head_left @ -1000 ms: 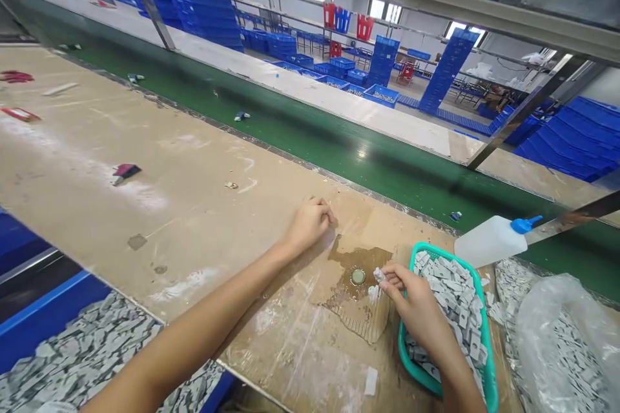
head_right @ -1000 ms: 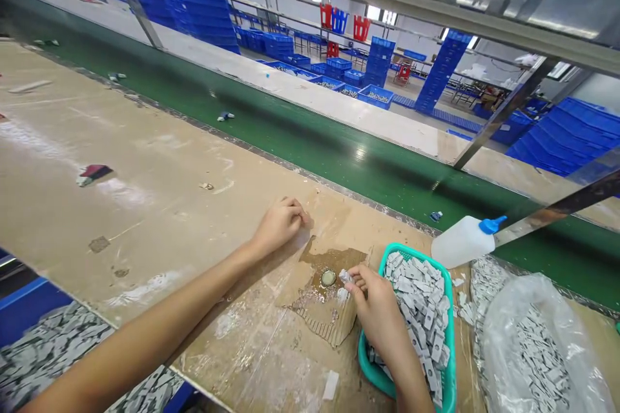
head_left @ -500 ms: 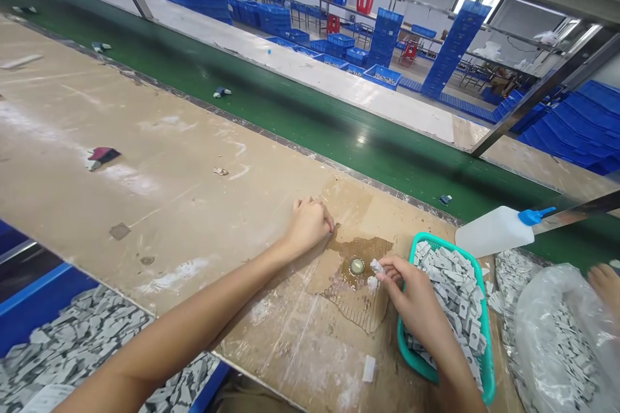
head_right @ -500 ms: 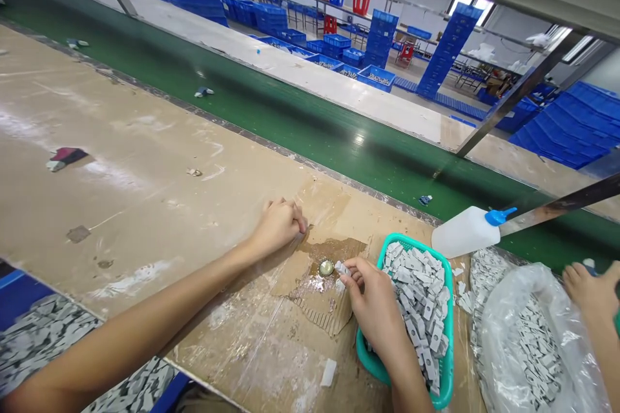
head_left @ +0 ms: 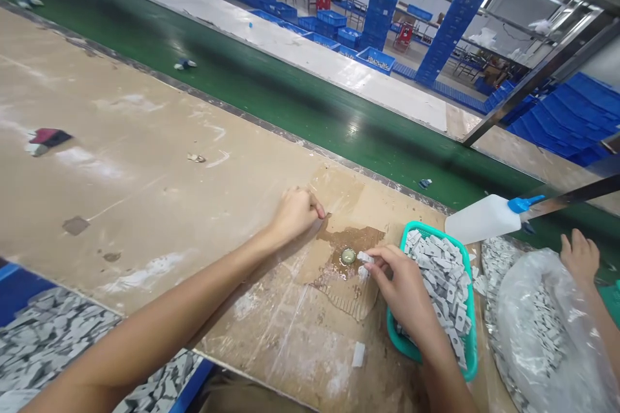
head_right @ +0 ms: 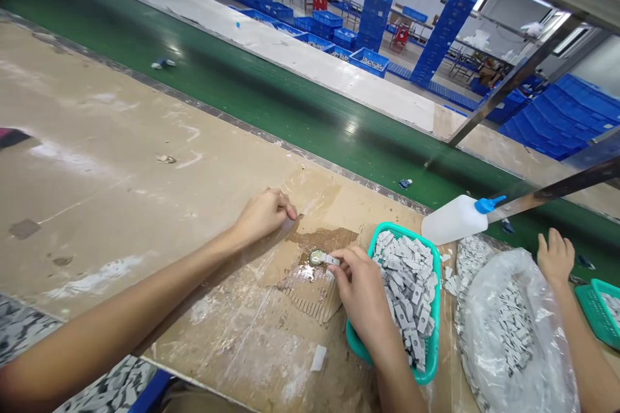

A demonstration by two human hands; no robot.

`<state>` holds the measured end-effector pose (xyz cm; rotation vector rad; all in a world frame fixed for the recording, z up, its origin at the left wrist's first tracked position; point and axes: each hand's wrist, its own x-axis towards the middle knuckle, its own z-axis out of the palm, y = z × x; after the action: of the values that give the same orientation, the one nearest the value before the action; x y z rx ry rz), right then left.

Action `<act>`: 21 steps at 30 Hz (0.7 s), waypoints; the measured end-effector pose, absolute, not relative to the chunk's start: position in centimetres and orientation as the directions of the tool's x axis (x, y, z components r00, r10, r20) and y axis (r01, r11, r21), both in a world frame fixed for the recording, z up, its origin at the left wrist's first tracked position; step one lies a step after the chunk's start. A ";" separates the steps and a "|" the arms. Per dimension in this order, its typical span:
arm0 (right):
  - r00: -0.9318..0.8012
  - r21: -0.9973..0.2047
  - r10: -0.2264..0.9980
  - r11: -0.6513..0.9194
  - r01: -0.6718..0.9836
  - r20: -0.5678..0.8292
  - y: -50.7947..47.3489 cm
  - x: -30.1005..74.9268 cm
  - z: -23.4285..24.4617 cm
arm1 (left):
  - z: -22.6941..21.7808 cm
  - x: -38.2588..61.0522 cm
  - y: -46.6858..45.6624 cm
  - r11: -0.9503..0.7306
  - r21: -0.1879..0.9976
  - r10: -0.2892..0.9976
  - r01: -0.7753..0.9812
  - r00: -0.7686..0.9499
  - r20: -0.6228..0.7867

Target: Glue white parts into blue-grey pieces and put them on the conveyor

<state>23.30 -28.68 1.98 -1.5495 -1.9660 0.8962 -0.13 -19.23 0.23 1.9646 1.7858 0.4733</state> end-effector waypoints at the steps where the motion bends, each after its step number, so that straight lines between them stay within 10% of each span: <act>1: -0.246 -0.737 0.969 0.149 0.659 -0.024 -28.7 23.2 2.0 | 0.2 -0.2 -19.1 -0.074 0.540 0.993 0.838 0.112 -0.038; 8: -0.223 -0.661 0.974 0.142 0.737 -0.039 -28.7 22.8 1.8 | -0.6 -0.1 -19.2 -0.094 0.602 0.995 0.793 0.048 0.092; 14: -0.183 -0.623 0.983 0.162 0.765 0.031 -28.5 22.6 1.3 | 0.6 5.5 -15.4 -0.477 0.576 0.878 0.664 0.321 0.356; 21: -0.157 -0.607 0.986 0.162 0.778 0.063 -28.6 22.4 1.2 | 0.5 16.6 -4.9 -0.480 0.675 0.851 0.560 0.483 0.205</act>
<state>22.39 -28.57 1.22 -1.6685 -1.9977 0.6183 16.58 -4.85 0.54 2.2012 1.1623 0.7241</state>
